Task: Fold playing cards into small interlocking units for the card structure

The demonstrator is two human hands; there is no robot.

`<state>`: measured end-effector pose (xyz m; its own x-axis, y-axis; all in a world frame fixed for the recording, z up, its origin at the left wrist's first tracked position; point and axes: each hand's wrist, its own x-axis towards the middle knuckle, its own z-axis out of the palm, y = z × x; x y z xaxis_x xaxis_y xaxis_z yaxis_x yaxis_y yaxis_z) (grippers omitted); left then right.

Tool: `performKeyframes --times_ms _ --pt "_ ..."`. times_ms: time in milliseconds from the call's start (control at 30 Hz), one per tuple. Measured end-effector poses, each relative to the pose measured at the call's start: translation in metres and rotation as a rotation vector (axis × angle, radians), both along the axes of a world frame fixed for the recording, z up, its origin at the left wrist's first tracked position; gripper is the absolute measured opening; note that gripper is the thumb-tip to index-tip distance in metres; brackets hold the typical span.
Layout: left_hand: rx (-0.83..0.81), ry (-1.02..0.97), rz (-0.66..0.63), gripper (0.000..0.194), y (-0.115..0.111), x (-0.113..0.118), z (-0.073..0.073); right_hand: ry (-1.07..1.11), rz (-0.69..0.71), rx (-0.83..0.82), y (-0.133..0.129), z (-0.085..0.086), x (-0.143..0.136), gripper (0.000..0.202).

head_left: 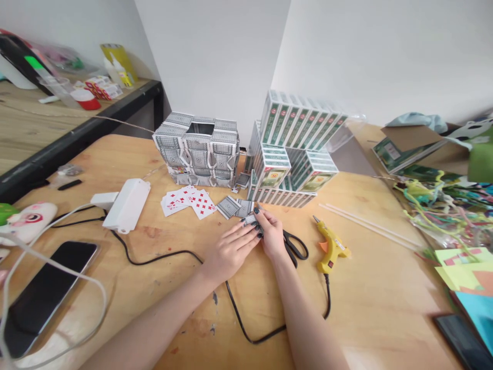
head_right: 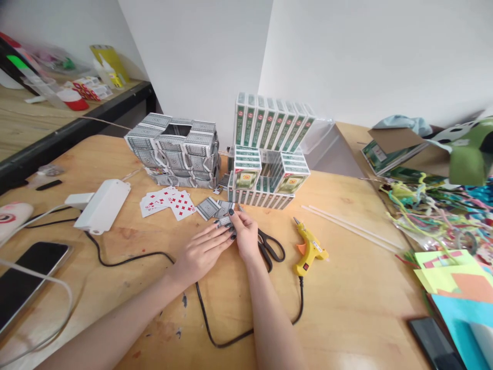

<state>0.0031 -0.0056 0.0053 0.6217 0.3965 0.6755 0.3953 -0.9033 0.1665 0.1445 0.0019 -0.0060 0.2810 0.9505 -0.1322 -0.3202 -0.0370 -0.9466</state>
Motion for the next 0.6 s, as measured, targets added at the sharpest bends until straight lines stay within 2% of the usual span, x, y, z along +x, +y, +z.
performKeyframes --times_ms 233,433,533,600 --pt "0.022 0.021 0.029 0.022 -0.004 0.002 -0.001 0.003 0.015 0.011 0.000 0.000 0.000 0.019" --pt "0.000 0.027 0.031 0.025 -0.003 0.001 -0.003 -0.005 0.018 -0.010 0.000 0.001 0.000 0.023" --pt "0.002 0.032 0.040 0.029 -0.003 -0.001 -0.003 0.075 0.057 -0.009 -0.001 0.007 -0.001 0.024" --pt "0.008 0.028 0.053 0.031 -0.002 -0.002 -0.003 0.173 0.132 -0.014 -0.002 0.011 -0.002 0.026"
